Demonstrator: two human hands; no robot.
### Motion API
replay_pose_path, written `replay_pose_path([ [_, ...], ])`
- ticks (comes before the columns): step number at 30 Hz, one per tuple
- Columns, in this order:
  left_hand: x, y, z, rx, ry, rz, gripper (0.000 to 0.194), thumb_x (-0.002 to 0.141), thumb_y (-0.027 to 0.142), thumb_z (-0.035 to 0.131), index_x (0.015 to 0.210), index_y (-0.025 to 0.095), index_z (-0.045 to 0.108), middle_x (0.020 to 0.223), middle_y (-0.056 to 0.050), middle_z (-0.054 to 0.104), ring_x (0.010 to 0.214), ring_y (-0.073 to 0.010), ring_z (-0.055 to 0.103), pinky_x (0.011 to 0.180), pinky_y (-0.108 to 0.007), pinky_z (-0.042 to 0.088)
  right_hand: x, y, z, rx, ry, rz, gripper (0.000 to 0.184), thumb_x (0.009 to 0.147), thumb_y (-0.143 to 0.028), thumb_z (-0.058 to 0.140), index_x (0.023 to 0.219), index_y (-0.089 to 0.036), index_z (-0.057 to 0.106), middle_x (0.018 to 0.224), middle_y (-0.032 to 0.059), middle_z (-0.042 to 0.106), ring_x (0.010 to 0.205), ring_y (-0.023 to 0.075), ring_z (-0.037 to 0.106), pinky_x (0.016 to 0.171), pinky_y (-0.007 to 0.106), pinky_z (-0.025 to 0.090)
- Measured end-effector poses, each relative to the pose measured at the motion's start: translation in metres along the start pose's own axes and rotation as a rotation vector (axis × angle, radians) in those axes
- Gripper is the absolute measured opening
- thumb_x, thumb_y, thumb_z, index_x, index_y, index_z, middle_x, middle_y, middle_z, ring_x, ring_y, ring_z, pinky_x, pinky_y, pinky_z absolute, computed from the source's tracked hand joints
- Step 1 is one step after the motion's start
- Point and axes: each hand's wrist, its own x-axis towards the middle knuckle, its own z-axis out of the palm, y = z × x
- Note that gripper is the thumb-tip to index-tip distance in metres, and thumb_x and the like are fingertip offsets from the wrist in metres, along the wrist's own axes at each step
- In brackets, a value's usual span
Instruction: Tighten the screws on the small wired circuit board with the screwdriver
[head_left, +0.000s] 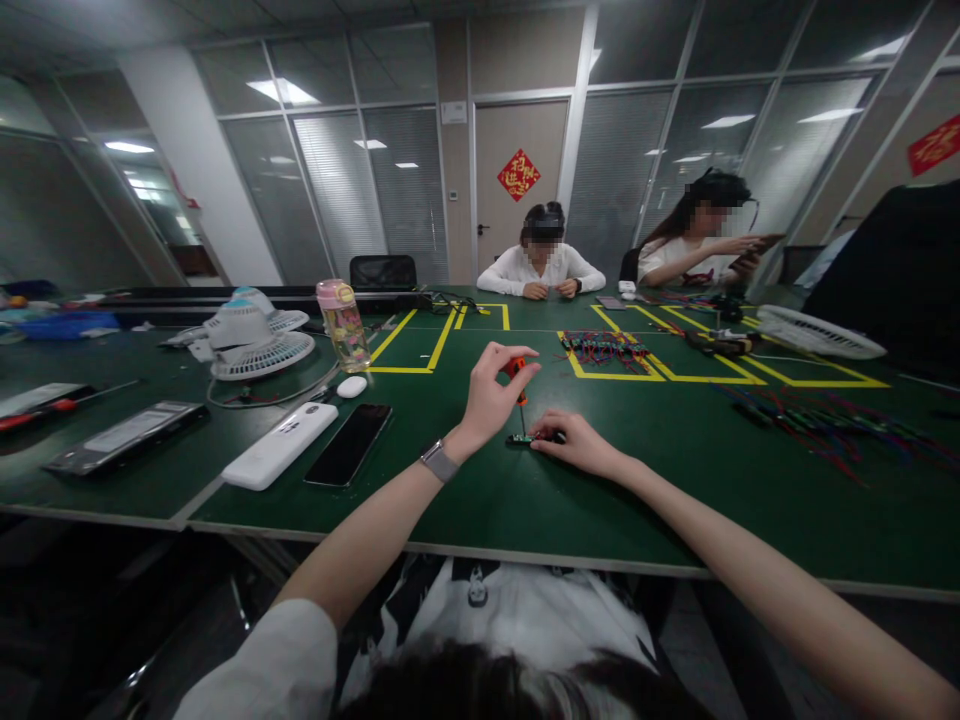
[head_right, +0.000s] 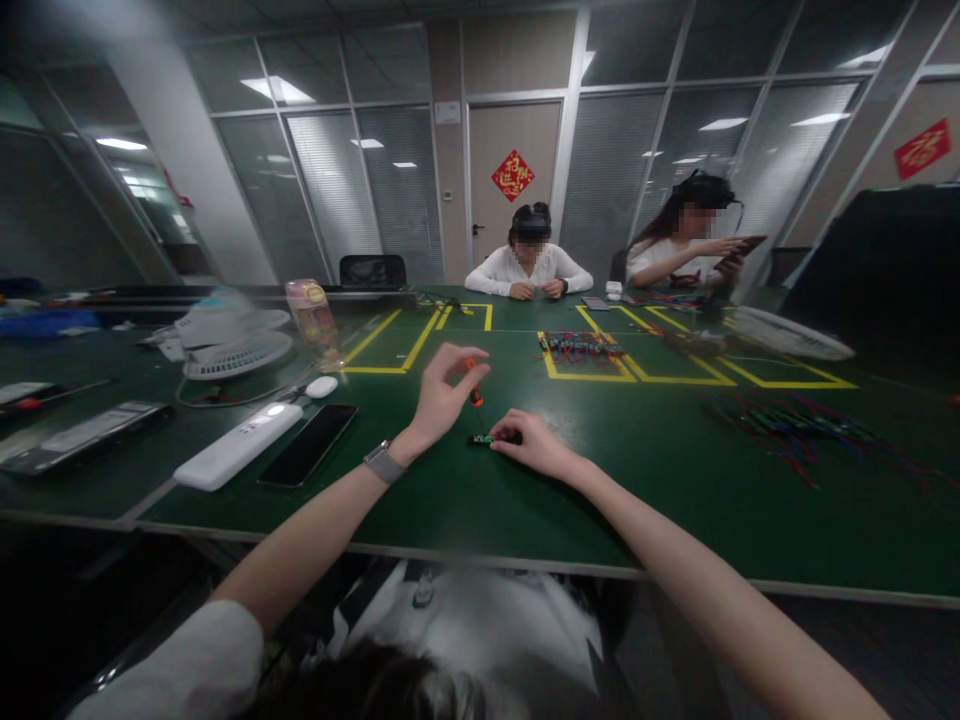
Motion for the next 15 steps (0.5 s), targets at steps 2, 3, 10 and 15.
replay_pose_path([
  [2,0.000,0.000,-0.001,0.023,-0.006,-0.017,0.017,0.090,0.031,0.058,0.100,0.021,0.068,0.089,-0.003,0.056,0.079,-0.0132,0.054,0.079,-0.026,0.046,0.000,0.000,0.000,0.002,-0.001,0.000,0.012,0.082,-0.026,0.066,0.087,-0.017,0.072,0.081,0.0039,0.061,0.071,0.0162,0.058,0.067,0.028,0.046],
  [3,0.001,0.000,-0.002,0.008,-0.028,-0.033,0.021,0.092,0.031,0.053,0.105,0.022,0.067,0.093,-0.003,0.055,0.081,-0.0133,0.055,0.080,-0.026,0.046,0.000,0.000,0.000,0.000,-0.002,0.001,0.012,0.082,-0.026,0.066,0.087,-0.017,0.072,0.080,0.0037,0.061,0.071,0.0159,0.058,0.067,0.027,0.046],
  [10,0.010,-0.007,-0.003,-0.333,-0.168,-0.165,0.027,0.094,0.023,0.043,0.114,0.018,0.061,0.114,-0.009,0.063,0.101,-0.0178,0.063,0.088,-0.029,0.048,0.000,-0.001,0.000,0.013,-0.014,0.013,0.012,0.082,-0.023,0.065,0.089,-0.016,0.071,0.082,0.0041,0.061,0.072,0.0158,0.059,0.067,0.027,0.046],
  [15,0.010,-0.013,-0.005,-0.212,-0.069,-0.166,0.018,0.086,0.028,0.061,0.100,0.016,0.063,0.092,-0.004,0.066,0.080,-0.0144,0.063,0.075,-0.026,0.050,0.000,-0.001,0.000,0.003,-0.017,0.015,0.012,0.082,-0.023,0.065,0.089,-0.016,0.072,0.081,0.0042,0.061,0.072,0.0163,0.059,0.067,0.028,0.046],
])
